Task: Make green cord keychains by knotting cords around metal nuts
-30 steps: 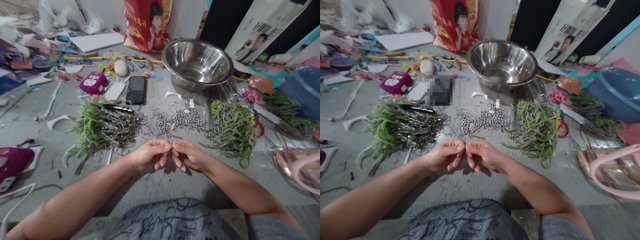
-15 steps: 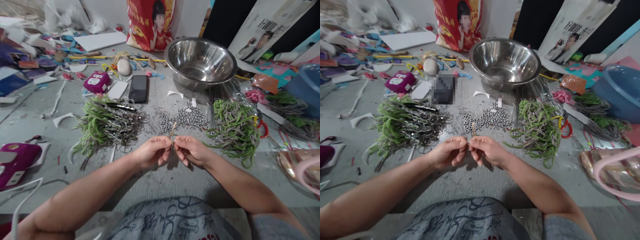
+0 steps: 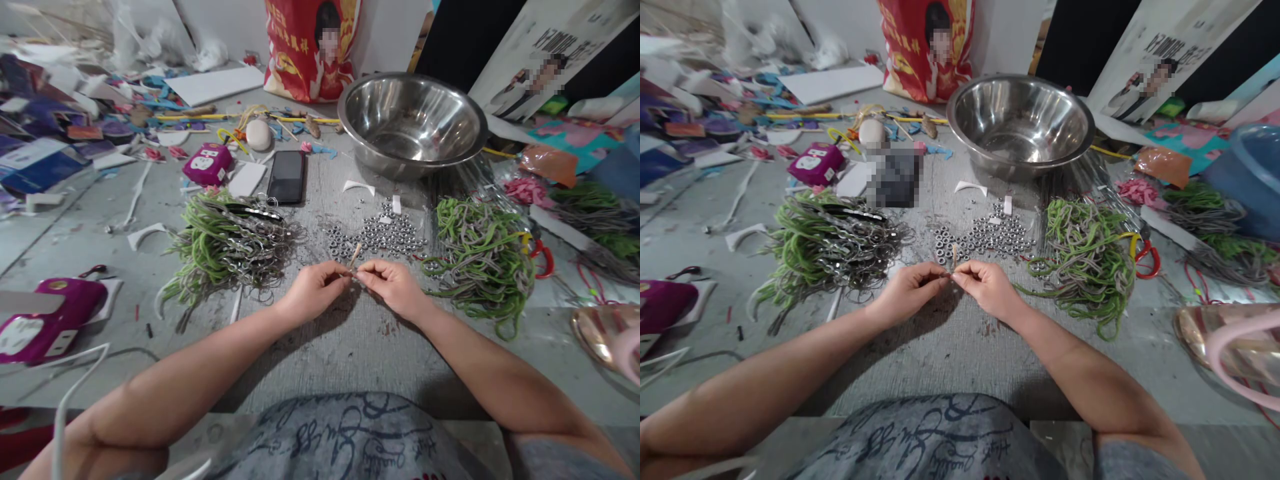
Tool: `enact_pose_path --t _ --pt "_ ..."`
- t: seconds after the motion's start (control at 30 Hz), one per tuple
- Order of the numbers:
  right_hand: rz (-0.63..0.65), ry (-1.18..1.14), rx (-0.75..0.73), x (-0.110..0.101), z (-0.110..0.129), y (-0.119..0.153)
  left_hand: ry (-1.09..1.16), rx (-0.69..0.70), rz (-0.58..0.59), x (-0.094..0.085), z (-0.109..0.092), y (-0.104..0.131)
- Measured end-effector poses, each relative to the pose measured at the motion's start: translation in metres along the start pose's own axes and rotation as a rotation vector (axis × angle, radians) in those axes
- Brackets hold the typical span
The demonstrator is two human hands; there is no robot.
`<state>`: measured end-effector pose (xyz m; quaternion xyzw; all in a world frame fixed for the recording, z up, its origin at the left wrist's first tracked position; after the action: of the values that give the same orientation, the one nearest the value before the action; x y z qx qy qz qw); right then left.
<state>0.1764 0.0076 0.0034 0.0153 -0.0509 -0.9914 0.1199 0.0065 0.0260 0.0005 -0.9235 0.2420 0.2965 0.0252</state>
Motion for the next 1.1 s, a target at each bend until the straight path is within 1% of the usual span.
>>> enact_pose_path --t 0.07,0.13,0.23,0.33,0.57,0.7,0.87,1.0,1.1 --pt "-0.012 0.281 -0.206 -0.003 -0.003 -0.001 -0.308 0.126 -0.114 0.000 0.001 -0.001" --pt "-0.004 0.535 -0.359 -0.004 -0.007 -0.002 -0.526 0.222 -0.157 0.001 0.002 -0.001" --pt "0.024 0.778 -0.453 -0.005 -0.012 -0.002 -0.692 0.299 -0.178 0.002 0.005 -0.001" --pt "0.046 0.902 -0.485 -0.004 -0.012 -0.002 -0.784 0.332 -0.180 0.004 0.007 -0.001" --pt "0.099 1.029 -0.447 -0.001 -0.008 -0.001 -0.886 0.389 -0.154 0.004 0.009 -0.003" --pt "0.101 1.041 -0.424 0.000 -0.007 -0.001 -0.941 0.430 -0.138 0.004 0.008 -0.002" --pt "0.102 1.061 -0.413 0.001 -0.006 0.000 -1.001 0.439 -0.109 0.005 0.004 0.000" --pt "0.107 1.021 -0.414 0.001 -0.008 0.000 -0.983 0.407 -0.127 0.005 0.005 0.002" --pt "0.102 0.954 -0.420 0.001 -0.009 0.000 -0.935 0.405 -0.165 0.003 0.004 0.003"
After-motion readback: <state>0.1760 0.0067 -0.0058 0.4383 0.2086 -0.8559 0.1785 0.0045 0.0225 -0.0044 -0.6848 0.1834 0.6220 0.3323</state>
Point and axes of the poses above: each hand's wrist, its own y-axis away from the middle knuckle, its own x-axis out of the palm, z = x × y, the point moved 1 cm from there along -y, towards the middle knuckle, and after that the axes turned 15 degrees about -y, right-handed, at the moved point
